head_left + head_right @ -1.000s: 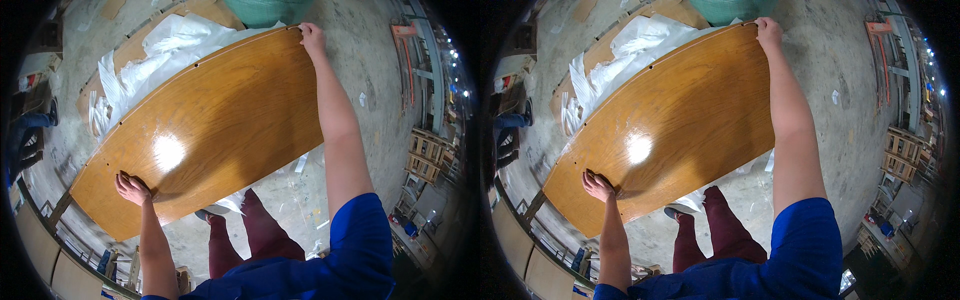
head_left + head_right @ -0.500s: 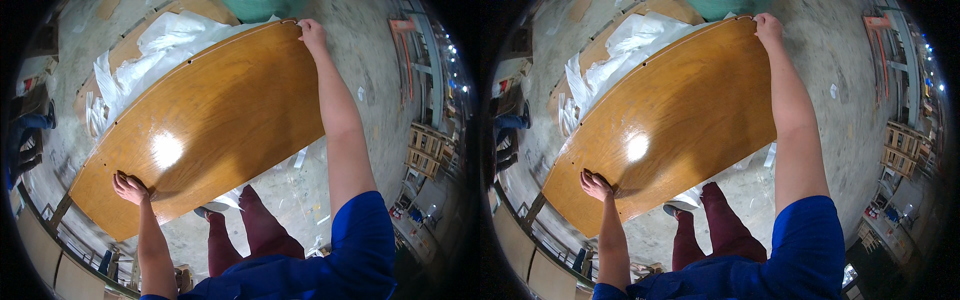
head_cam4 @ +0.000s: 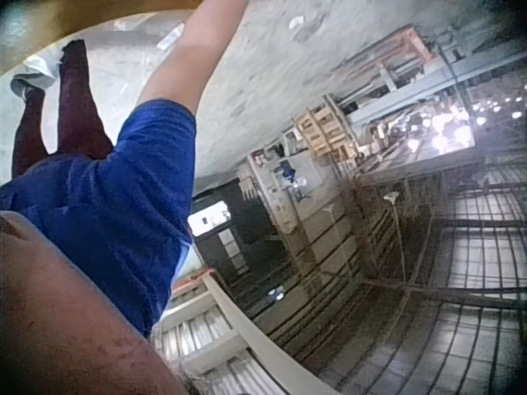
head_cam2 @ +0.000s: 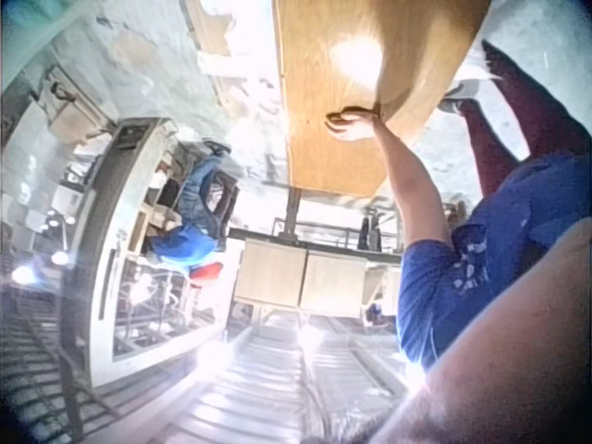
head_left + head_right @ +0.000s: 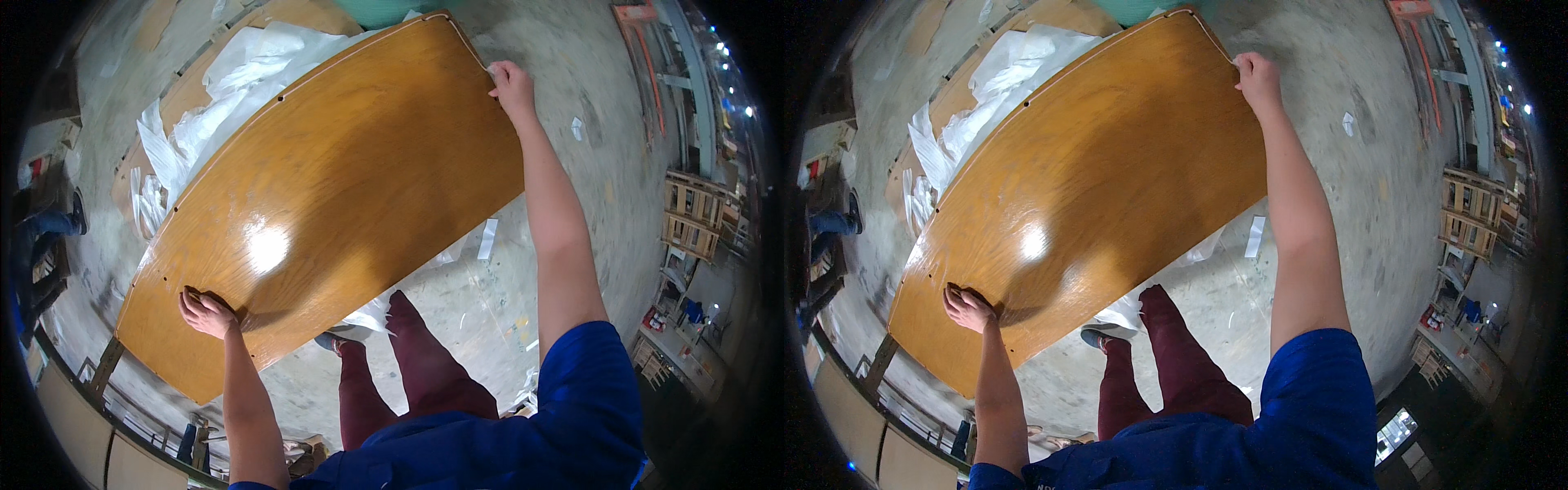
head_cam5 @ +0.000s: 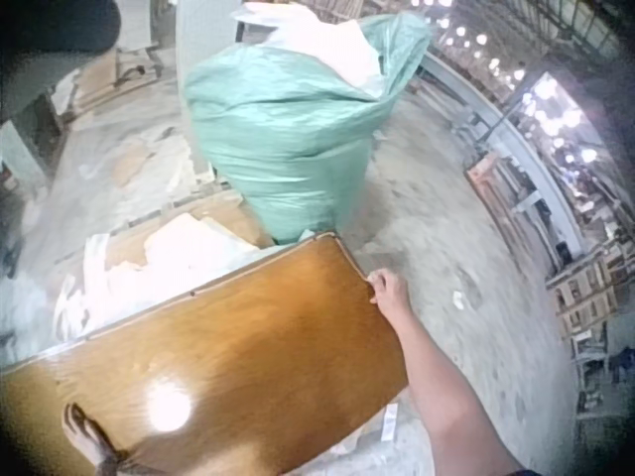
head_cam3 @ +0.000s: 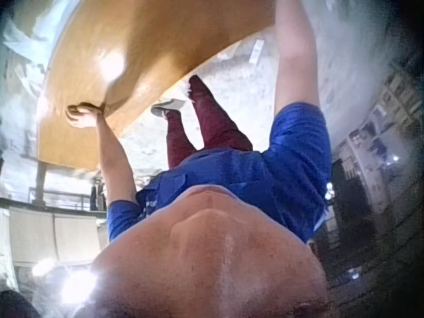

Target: The person wipes the surface of a large wooden board with a white cloth, moving from one end to the other. They then walk to a conveyor line and wipe several smaller wooden furniture components, including drawer fronts and side panels, before returning to the large board to continue wiping.

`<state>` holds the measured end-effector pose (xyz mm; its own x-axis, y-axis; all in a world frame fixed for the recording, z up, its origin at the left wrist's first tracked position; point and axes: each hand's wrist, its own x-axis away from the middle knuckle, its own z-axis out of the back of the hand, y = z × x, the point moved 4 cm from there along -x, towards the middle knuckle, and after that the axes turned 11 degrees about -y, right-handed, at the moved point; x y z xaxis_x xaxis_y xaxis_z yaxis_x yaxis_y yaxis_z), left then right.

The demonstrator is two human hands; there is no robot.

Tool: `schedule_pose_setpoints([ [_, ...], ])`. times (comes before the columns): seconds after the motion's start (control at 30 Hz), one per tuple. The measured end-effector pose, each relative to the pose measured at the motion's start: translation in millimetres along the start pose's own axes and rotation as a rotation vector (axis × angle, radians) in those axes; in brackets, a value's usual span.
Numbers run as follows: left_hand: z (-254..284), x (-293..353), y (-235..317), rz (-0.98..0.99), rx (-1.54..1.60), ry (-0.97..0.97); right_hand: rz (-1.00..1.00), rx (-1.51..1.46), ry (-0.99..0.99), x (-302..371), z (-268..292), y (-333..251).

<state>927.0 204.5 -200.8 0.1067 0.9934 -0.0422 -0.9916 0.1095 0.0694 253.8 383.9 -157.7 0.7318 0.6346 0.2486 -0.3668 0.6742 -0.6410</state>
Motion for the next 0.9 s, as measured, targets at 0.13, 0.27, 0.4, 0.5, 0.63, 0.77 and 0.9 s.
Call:
schedule_pose_setpoints([
  [0.13, 0.5, 0.0, -1.2, -0.006, -0.002, 0.011, -0.01, -0.017, 0.017, 28.0, 4.3, 11.7],
  [0.27, 0.0, -0.2, 0.9, -0.021, 0.006, 0.015, -0.022, -0.003, 0.033, 42.7, 7.9, 23.1],
  [0.4, -0.5, -1.6, 0.9, -0.03, 0.0, 0.019, -0.039, -0.009, 0.018, 43.9, 6.9, 26.5],
  [0.5, 0.0, -0.1, 1.1, -0.036, 0.011, 0.028, -0.045, -0.003, 0.029, 46.0, 5.1, 26.7],
  [0.63, -2.5, -1.2, 2.5, -0.025, 0.011, 0.025, -0.065, 0.015, 0.045, 57.7, 14.3, 33.4],
  [0.77, 0.2, -1.3, -0.7, -0.027, -0.004, 0.031, -0.132, 0.019, 0.014, 80.3, 19.3, 41.0],
  [0.9, -1.5, -0.4, 2.0, -0.012, 0.019, 0.009, -0.145, 0.019, 0.019, 106.4, 28.9, 55.5],
])
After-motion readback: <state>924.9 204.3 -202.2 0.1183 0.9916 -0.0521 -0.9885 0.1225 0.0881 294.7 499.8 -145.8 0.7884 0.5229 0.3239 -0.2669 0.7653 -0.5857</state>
